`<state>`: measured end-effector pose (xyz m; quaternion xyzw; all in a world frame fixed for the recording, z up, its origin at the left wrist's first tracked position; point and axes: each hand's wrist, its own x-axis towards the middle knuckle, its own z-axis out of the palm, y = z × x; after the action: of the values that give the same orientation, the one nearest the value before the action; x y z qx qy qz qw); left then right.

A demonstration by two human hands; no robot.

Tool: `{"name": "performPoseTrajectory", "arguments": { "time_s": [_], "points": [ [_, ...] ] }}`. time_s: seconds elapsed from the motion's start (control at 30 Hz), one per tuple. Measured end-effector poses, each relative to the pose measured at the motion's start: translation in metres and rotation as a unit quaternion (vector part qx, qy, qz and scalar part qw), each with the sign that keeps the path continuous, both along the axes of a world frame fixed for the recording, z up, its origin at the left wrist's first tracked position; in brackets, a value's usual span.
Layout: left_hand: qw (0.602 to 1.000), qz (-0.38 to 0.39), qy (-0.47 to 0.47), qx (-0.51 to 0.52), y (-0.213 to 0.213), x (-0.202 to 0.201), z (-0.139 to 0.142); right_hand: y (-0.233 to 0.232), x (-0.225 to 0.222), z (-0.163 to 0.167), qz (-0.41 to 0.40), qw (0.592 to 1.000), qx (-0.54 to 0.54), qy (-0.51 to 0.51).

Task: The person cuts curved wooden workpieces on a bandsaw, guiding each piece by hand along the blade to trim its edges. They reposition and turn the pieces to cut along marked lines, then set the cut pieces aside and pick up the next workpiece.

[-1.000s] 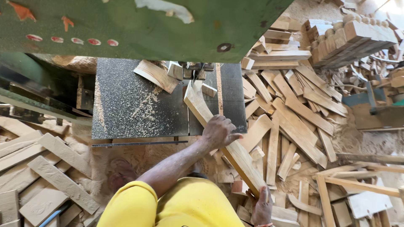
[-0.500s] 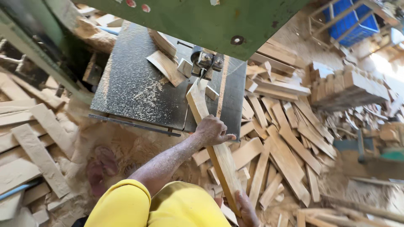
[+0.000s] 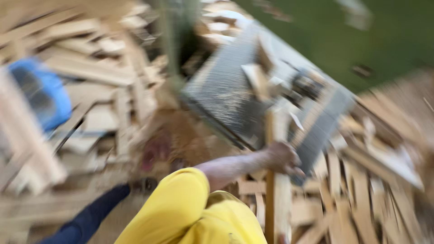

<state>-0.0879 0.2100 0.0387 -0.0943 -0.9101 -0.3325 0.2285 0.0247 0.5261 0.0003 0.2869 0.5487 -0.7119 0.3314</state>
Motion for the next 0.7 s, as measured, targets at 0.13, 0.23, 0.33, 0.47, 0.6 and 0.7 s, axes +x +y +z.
{"name": "performPoseTrajectory", "arguments": {
  "time_s": [0.13, 0.23, 0.33, 0.47, 0.6, 0.7],
  "points": [
    [0.987, -0.048, -0.152, -0.032, -0.011, -0.013, -0.003, -0.045, -0.033, -0.019, 0.018, 1.000, 0.021, 0.009],
    [0.992, -0.046, -0.115, -0.012, -0.011, -0.017, 0.005, -0.029, -0.038, -0.015, 0.019, 0.999, 0.027, 0.015],
    [0.995, -0.023, -0.090, -0.027, -0.007, -0.005, 0.014, 0.020, -0.012, -0.008, 0.015, 0.999, 0.023, 0.019],
    [0.981, -0.032, -0.186, -0.049, 0.000, 0.013, 0.026, 0.050, 0.022, -0.023, -0.004, 0.999, 0.029, 0.018],
    [0.993, -0.032, -0.108, -0.023, 0.000, 0.024, 0.036, 0.054, 0.031, -0.042, -0.003, 0.998, -0.007, 0.057],
    [0.994, -0.034, -0.108, -0.004, -0.003, 0.023, 0.038, 0.056, 0.029, -0.050, 0.023, 0.997, -0.032, 0.065]
  ]
}}
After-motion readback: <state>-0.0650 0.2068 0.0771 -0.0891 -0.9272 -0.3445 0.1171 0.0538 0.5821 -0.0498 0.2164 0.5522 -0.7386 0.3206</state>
